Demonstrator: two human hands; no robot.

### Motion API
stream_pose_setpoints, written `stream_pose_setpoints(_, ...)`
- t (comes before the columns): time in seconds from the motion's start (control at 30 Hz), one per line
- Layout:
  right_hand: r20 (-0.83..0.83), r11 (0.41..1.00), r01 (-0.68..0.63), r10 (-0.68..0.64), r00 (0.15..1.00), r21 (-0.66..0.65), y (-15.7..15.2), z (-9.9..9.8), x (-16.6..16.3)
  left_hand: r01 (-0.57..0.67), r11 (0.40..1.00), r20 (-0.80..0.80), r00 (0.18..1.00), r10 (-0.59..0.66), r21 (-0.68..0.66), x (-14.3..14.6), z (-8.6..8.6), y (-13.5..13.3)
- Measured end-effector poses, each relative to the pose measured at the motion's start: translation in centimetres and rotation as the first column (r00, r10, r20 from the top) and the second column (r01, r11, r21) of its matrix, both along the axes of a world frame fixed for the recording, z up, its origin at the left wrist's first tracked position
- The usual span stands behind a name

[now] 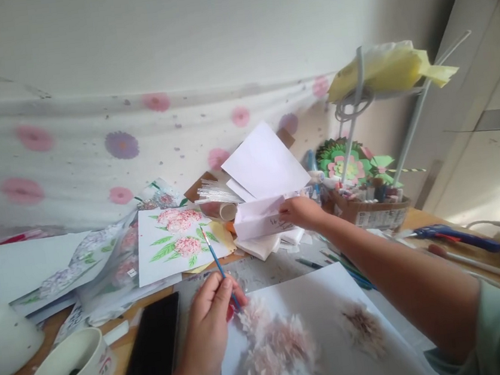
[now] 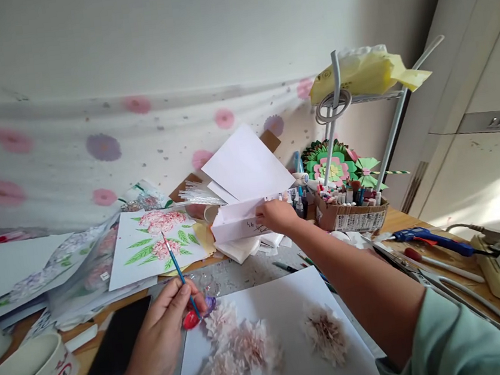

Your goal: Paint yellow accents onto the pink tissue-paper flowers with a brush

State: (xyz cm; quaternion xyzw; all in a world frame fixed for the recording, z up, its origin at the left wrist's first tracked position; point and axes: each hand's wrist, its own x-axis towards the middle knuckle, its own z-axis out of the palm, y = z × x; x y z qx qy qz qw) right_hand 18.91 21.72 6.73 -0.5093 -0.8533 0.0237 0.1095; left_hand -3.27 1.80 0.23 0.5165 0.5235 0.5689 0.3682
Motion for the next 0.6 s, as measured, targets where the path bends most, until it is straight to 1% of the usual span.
stream_pose_setpoints(0.1, -0.05, 0.999, -0.044, 0.043, 0.998, -0.018, -0.6, 0.6, 0.0, -0.017, 1.0, -0.018, 1.0, 0.017, 0.025, 0.0, 0.0, -0.1)
stream_pose_setpoints(0.17, -0.089, 0.994, -0.101, 0.098, 0.991, -0.033, -1.3, 0.4, -1.2, -0.03, 0.999, -0.031, 0.999, 0.031, 0.04, 0.0, 0.0, -0.1)
stream_pose_setpoints(0.33, -0.177, 0.976, -0.217, 0.209, 0.962, -0.03, -2.8, -1.7, -6.1, -0.041, 0.998, -0.061, 0.997, 0.045, 0.056, 0.0, -0.1, 0.1)
stream_pose_setpoints(0.4, -0.211, 0.97, -0.244, 0.233, 0.949, -0.026, -2.8, -2.5, -7.1, -0.045, 0.997, -0.064, 0.997, 0.049, 0.059, 0.0, -0.1, 0.2)
stream_pose_setpoints(0.47, -0.248, 0.968, -0.251, 0.237, 0.939, -0.025, -2.6, -3.0, -6.7, -0.049, 0.997, -0.062, 0.997, 0.053, 0.061, 0.0, 0.0, 0.3)
stream_pose_setpoints(0.6, -0.265, 0.97, -0.232, 0.206, 0.942, -0.071, -2.0, -3.6, -3.7, -0.06, 0.996, -0.06, 0.996, 0.065, 0.073, 0.1, 0.3, 0.2)
